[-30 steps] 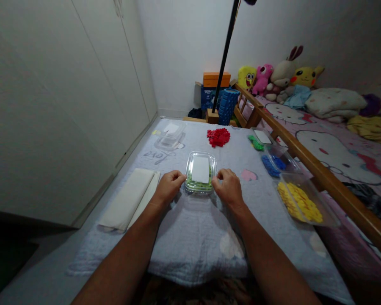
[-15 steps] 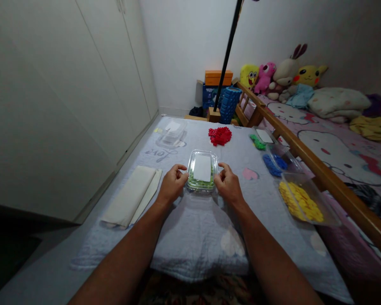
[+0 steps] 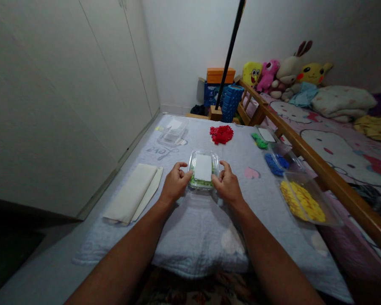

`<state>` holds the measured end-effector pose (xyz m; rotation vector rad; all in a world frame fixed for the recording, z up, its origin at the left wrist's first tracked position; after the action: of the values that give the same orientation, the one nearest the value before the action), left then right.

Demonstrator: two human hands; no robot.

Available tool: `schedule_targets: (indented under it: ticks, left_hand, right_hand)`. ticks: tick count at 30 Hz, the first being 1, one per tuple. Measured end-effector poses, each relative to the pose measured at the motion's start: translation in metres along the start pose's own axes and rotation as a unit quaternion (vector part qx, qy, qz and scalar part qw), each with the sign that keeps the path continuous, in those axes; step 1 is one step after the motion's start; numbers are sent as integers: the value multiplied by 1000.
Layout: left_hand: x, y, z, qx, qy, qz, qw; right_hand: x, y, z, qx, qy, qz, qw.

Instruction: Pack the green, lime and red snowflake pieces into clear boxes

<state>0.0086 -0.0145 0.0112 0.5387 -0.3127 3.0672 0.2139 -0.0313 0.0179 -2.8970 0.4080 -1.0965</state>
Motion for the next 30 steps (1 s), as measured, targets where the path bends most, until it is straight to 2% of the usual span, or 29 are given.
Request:
schedule_targets:
  ticks: [5,12,25,30]
  left_hand:
    - [-7,7,4,-4,-9,-15,1000]
    - [-8,11,14,-8,-66,-9,998]
    - [-16,11,4,11,26,17,999]
    - [-17,11,3,10,25,18,999]
  right_hand:
    - [0,1,-1,-15,-15,1,1000]
    - [-1,4,-4,-48,-38,-23,998]
    - [-8,6,-2,-55,-86,-17,995]
    - [-10,7,-1,-52,-85,-14,995]
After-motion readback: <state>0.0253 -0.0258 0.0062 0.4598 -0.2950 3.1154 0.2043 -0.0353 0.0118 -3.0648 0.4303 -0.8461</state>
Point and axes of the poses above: each hand's wrist, its own y-axis away from the middle knuckle, its own x-axis out of the back of the hand, z = x × y, the point moved 1 cm from there along -y, towards the middle knuckle, and after that the axes turned 9 degrees about -x, right-handed, at the moved point
